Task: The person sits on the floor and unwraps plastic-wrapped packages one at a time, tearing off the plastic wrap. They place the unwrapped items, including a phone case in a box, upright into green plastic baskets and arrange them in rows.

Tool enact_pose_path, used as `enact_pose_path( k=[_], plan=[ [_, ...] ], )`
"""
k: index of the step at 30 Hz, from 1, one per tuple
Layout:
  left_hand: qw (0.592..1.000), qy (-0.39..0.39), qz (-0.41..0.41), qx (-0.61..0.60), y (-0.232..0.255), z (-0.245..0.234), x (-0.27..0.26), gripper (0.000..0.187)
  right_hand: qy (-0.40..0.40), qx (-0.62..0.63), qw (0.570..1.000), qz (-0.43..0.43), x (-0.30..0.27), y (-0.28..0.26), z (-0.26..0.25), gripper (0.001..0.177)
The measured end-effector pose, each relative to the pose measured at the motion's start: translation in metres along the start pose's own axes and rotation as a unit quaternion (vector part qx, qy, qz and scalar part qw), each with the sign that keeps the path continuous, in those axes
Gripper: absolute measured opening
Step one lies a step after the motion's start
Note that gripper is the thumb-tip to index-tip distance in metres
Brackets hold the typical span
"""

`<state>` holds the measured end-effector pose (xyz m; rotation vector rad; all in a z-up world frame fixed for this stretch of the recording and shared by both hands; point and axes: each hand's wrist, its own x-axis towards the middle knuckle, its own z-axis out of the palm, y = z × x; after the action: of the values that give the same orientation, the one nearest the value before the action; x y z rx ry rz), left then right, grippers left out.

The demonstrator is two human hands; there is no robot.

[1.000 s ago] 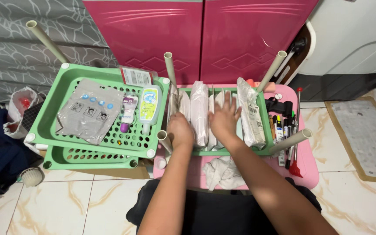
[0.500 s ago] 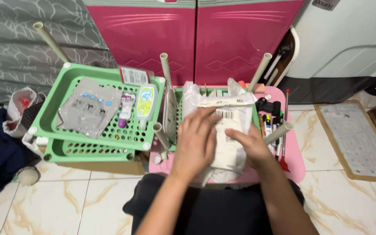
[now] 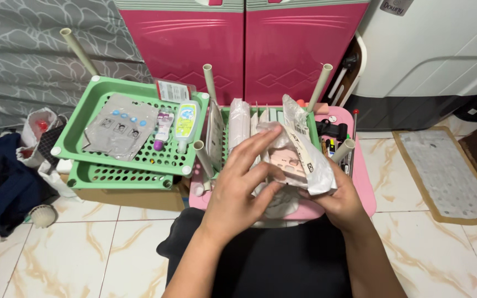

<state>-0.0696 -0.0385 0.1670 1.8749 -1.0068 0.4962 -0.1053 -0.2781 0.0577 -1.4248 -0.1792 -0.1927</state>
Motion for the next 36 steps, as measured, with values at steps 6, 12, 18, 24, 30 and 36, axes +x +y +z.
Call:
enact_pose_path(
  k=[6, 12, 18, 24, 30, 36],
  plan=[
    [0.998, 0.016, -0.031, -0.059, 0.016, -0.003, -0.012, 0.019, -0.011, 0.057, 0.998, -0.015, -0.006, -0.001, 0.0, 0.067],
    [0.998, 0.003, -0.017, -0.064, 0.027, -0.002, -0.012, 0.018, -0.018, 0.061, 0.998, -0.011, -0.003, -0.028, 0.022, 0.059],
    [0.999, 0.014, -0.006, -0.038, 0.037, 0.0, -0.007, 0.015, -0.061, 0.073, 0.994, -0.059, 0.002, -0.063, 0.042, 0.063],
    [1.0, 0.005, 0.016, 0.027, 0.044, 0.002, -0.001, 0.014, -0.038, 0.13, 0.99, -0.028, -0.007, -0.043, 0.037, 0.07],
    [0.998, -0.003, 0.016, 0.061, 0.048, 0.001, -0.002, 0.013, -0.025, 0.143, 0.989, 0.01, -0.015, -0.007, 0.015, 0.064],
    [0.996, 0.004, 0.027, 0.089, 0.048, 0.007, -0.007, 0.023, -0.029, 0.122, 0.992, 0.013, -0.016, -0.004, 0.013, 0.062]
  ],
)
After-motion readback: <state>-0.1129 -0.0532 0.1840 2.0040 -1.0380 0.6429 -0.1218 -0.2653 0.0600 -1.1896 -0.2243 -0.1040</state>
